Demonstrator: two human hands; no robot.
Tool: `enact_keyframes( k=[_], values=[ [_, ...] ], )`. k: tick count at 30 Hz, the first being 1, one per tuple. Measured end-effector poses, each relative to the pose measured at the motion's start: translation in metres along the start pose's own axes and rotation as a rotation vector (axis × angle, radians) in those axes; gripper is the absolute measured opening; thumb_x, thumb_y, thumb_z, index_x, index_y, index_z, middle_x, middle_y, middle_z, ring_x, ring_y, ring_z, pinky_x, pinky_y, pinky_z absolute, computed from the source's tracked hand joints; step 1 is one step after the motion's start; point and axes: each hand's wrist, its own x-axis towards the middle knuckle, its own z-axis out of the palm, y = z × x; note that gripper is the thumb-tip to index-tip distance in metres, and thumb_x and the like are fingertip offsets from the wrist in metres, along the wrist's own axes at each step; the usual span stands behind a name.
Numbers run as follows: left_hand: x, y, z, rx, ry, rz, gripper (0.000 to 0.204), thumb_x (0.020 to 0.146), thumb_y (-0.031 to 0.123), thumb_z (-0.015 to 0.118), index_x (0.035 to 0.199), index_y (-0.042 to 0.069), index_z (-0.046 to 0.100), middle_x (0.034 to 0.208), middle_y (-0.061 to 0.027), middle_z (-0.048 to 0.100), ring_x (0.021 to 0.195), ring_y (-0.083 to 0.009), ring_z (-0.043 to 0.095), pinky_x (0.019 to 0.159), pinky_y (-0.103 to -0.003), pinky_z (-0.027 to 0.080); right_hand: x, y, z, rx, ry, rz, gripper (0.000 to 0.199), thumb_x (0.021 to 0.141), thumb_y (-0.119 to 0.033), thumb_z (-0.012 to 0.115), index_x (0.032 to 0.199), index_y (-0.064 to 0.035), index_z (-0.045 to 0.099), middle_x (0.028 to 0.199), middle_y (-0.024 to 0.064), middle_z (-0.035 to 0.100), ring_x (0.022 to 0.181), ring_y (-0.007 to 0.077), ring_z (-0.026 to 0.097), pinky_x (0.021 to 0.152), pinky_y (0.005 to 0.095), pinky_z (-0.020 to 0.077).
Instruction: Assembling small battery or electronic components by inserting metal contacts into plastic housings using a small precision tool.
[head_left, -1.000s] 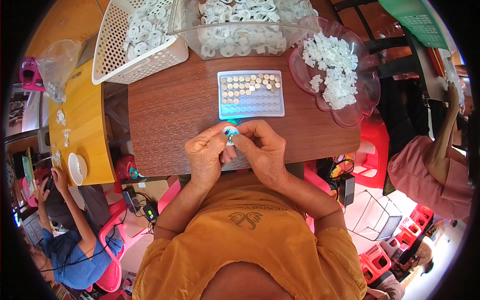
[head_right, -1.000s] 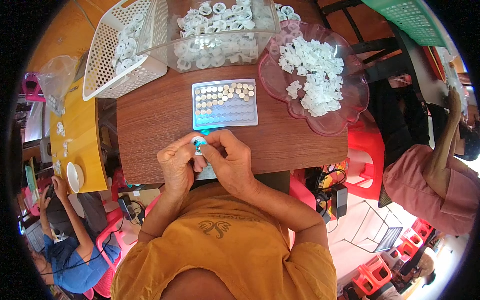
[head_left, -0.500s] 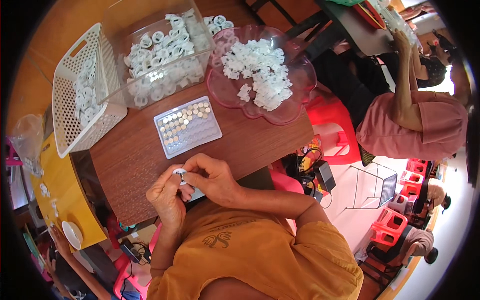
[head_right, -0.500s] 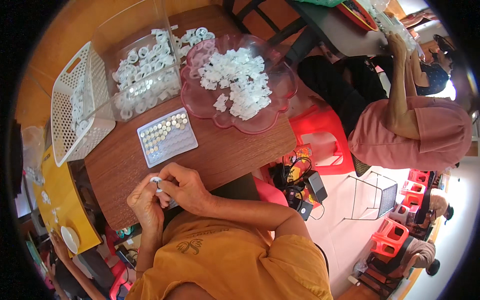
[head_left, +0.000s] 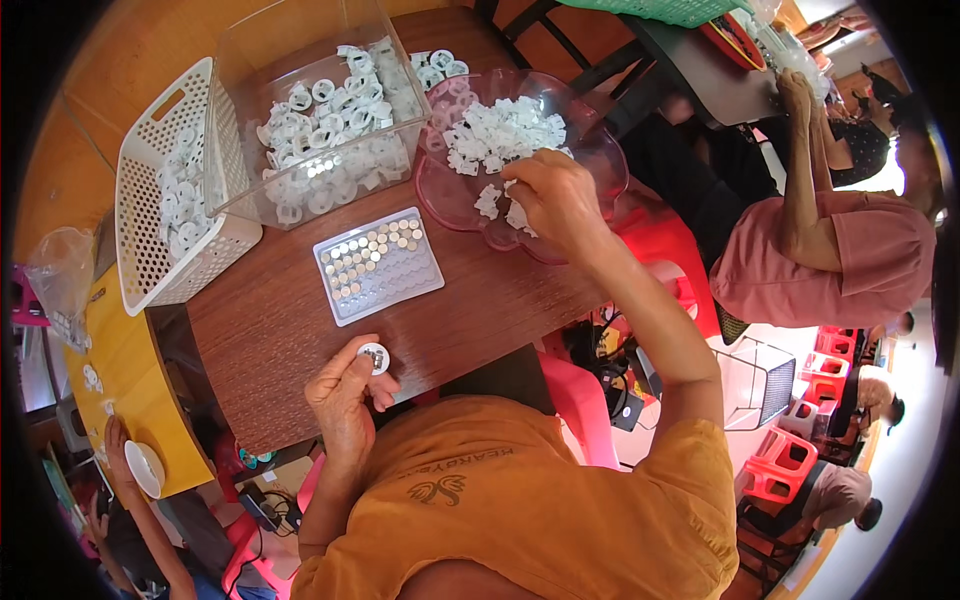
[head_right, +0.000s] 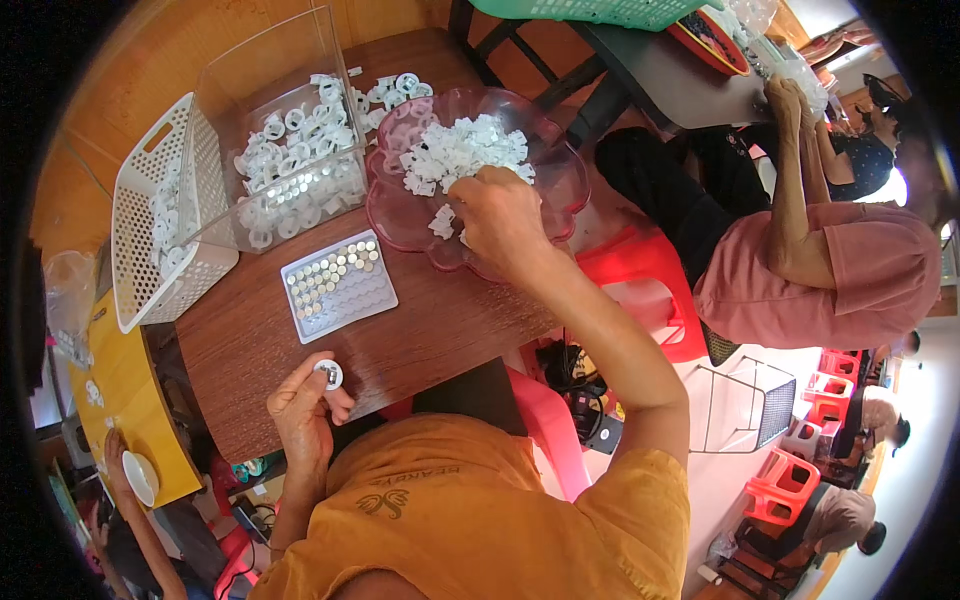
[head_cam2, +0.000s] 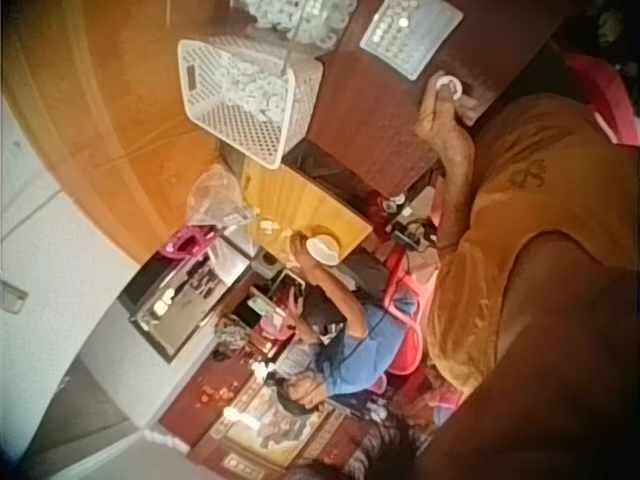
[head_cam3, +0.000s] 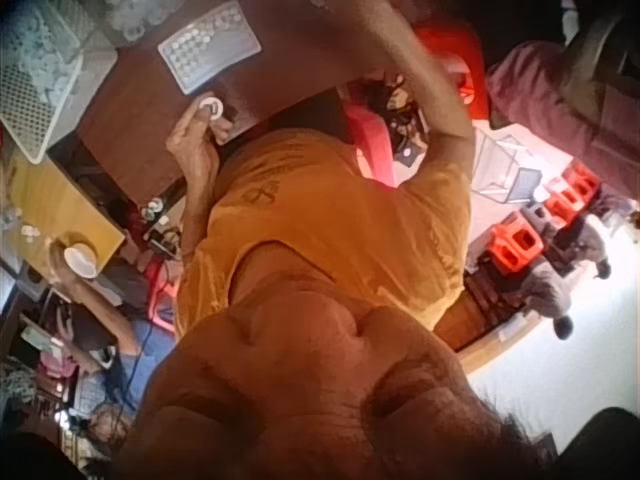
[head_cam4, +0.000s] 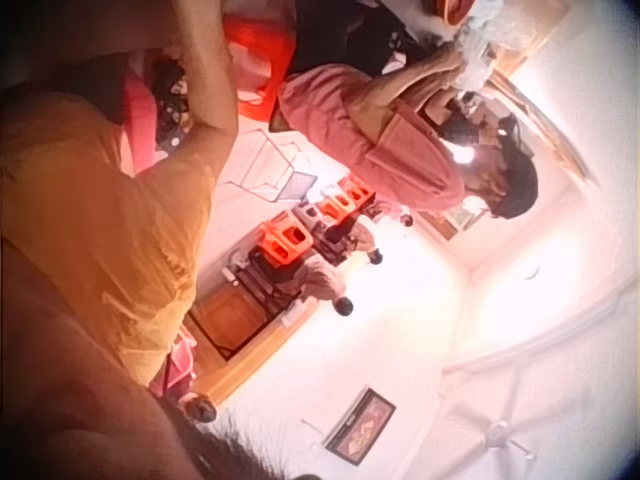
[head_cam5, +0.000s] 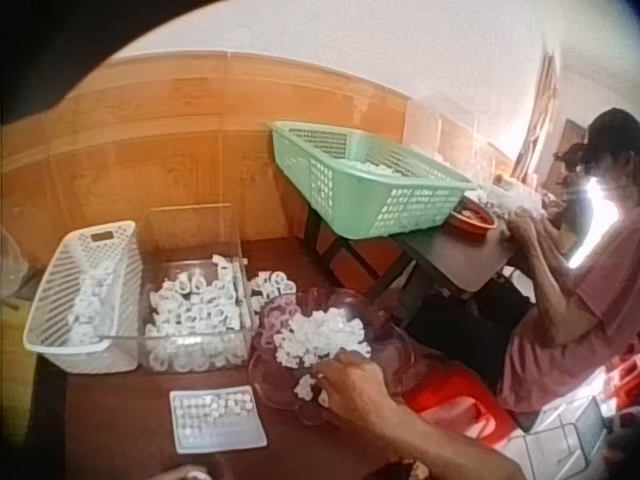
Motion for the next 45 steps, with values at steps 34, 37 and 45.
enact_keyframes(
  k=[34,37,45],
  values=[
    [-0.001,0.015,0.015,-0.046,-0.101,-0.063,0.029,0.087,0.006,0.055,0.113,-0.006,0.057,0.069,-0.0149,0.063,0.049,-0.0122,0.055,0.043,-0.020,0.040,-0.002,-0.014,-0.007,0.095,-0.013,0.085,0.008,0.074,-0.008,0.063,0.080,-0.0047,0.059,0.076,0.0149,0.060,0.077,0.0345,0.058,0.067,0.0427,0.0462],
    [0.002,0.023,0.024,-0.117,-0.140,-0.102,0.033,0.086,0.006,0.057,0.116,-0.006,0.055,0.072,-0.0161,0.064,0.051,-0.0136,0.057,0.045,-0.021,0.041,-0.012,-0.046,-0.014,0.288,0.003,0.132,0.009,0.075,-0.006,0.064,0.081,-0.0035,0.059,0.077,0.0139,0.059,0.075,0.0330,0.058,0.065,0.0407,0.0461],
    [0.013,0.030,0.037,-0.427,-0.296,-0.253,0.035,0.089,0.016,0.058,0.119,-0.002,0.053,0.079,-0.0153,0.065,0.059,-0.0162,0.060,0.049,-0.024,0.044,-0.045,-0.104,0.020,0.548,0.144,-0.365,0.020,0.067,0.003,0.064,0.085,-0.0018,0.056,0.084,0.0108,0.058,0.069,0.0283,0.055,0.059,0.0355,0.0457]
  ],
)
